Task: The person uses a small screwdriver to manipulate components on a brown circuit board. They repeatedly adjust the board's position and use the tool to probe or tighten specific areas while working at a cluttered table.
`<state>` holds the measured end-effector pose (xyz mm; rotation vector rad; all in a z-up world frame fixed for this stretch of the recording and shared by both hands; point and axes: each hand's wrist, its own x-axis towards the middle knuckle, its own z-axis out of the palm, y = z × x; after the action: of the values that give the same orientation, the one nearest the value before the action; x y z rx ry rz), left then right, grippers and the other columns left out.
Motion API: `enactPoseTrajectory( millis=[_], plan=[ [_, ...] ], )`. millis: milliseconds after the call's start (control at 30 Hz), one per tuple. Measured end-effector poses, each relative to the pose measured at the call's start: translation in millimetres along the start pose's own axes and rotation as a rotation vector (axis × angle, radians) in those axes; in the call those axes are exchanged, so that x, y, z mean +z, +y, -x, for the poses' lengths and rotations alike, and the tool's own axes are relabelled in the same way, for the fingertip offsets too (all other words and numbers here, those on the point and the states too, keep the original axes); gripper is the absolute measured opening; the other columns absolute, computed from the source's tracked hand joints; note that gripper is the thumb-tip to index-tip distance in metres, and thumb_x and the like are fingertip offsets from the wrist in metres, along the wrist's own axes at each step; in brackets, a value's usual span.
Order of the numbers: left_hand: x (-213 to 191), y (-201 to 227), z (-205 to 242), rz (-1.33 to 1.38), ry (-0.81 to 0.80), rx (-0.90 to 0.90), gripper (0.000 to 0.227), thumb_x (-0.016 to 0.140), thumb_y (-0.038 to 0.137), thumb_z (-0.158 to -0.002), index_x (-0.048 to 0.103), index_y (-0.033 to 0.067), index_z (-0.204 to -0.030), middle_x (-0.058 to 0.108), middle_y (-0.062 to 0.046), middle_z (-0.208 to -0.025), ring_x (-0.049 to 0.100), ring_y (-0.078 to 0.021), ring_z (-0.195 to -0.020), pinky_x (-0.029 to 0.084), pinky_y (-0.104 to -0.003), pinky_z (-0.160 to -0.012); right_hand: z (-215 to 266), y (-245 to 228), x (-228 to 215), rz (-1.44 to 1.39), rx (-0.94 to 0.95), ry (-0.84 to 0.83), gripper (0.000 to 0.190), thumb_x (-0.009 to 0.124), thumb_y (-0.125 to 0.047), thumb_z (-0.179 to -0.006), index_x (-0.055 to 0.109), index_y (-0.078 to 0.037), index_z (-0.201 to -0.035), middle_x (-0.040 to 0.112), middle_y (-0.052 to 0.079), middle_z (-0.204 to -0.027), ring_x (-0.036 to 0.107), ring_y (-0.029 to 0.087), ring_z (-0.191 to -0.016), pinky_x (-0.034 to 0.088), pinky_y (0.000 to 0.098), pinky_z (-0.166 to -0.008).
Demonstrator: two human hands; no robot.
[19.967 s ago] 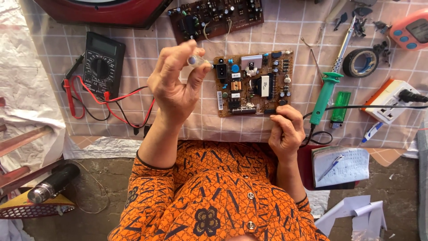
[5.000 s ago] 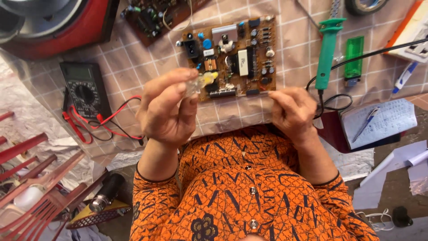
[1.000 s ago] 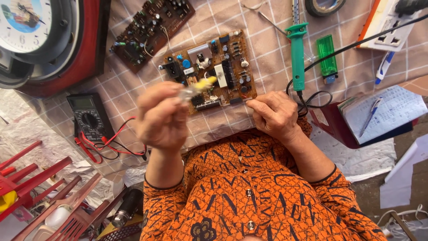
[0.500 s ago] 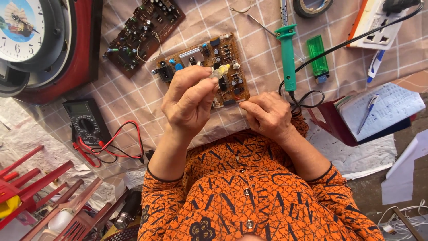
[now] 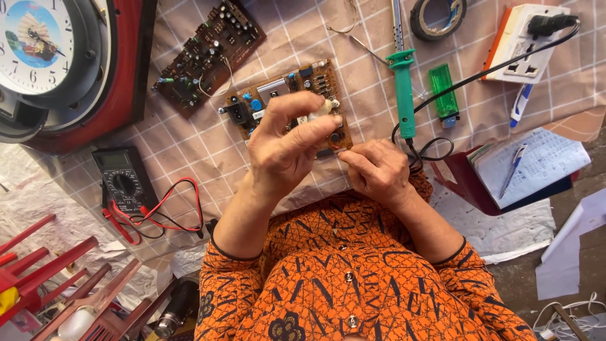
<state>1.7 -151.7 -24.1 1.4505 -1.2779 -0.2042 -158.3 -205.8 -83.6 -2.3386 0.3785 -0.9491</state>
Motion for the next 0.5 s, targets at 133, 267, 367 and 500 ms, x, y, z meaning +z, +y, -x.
enactPoseTrajectory(
  millis=[133, 267, 367, 500],
  plan=[
    [1.4, 0.4, -3.5, 0.077, 0.009, 0.007, 0.014, 0.056, 0.003, -0.082, 0.064, 0.0020, -0.094, 0.060, -0.018, -0.090, 0.062, -0.0334, -0.082, 0.053, -0.042, -0.072, 1.0, 0.1, 0.5, 0.012, -0.003, -0.010, 0.015, 0.048, -0.003, -0.078, 0.061, -0.008, -0.075, 0.051, 0.005, -0.066, 0.050, 0.019, -0.049, 0.042, 0.0285, -0.052],
    [-0.8, 1.4, -2.2, 0.100, -0.003, -0.054, 0.015, 0.052, 0.005, -0.085, 0.061, -0.0009, -0.095, 0.059, -0.018, -0.094, 0.061, -0.0340, -0.088, 0.052, -0.042, -0.074, 1.7, 0.7, 0.4, 0.001, 0.008, -0.015, 0.015, 0.048, -0.005, -0.080, 0.062, -0.008, -0.076, 0.052, 0.005, -0.067, 0.050, 0.019, -0.049, 0.042, 0.0288, -0.052],
    [2.9, 3.3, -3.4, 0.128, 0.017, -0.071, 0.013, 0.056, 0.006, -0.083, 0.062, 0.0007, -0.093, 0.055, -0.017, -0.096, 0.058, -0.0331, -0.092, 0.052, -0.039, -0.076, 1.1, 0.9, 0.7, -0.002, 0.005, -0.014, 0.015, 0.048, -0.007, -0.081, 0.062, -0.008, -0.076, 0.052, 0.005, -0.067, 0.050, 0.019, -0.050, 0.042, 0.0285, -0.052],
    [1.7, 5.3, -11.0, 0.084, -0.002, -0.004, 0.010, 0.059, 0.007, -0.081, 0.065, 0.0029, -0.088, 0.055, -0.015, -0.086, 0.060, -0.0321, -0.082, 0.053, -0.040, -0.072, 3.1, 1.3, 1.6, -0.009, 0.002, -0.006, 0.015, 0.048, -0.008, -0.082, 0.062, -0.008, -0.076, 0.052, 0.005, -0.067, 0.051, 0.019, -0.050, 0.042, 0.0283, -0.052]
  ],
)
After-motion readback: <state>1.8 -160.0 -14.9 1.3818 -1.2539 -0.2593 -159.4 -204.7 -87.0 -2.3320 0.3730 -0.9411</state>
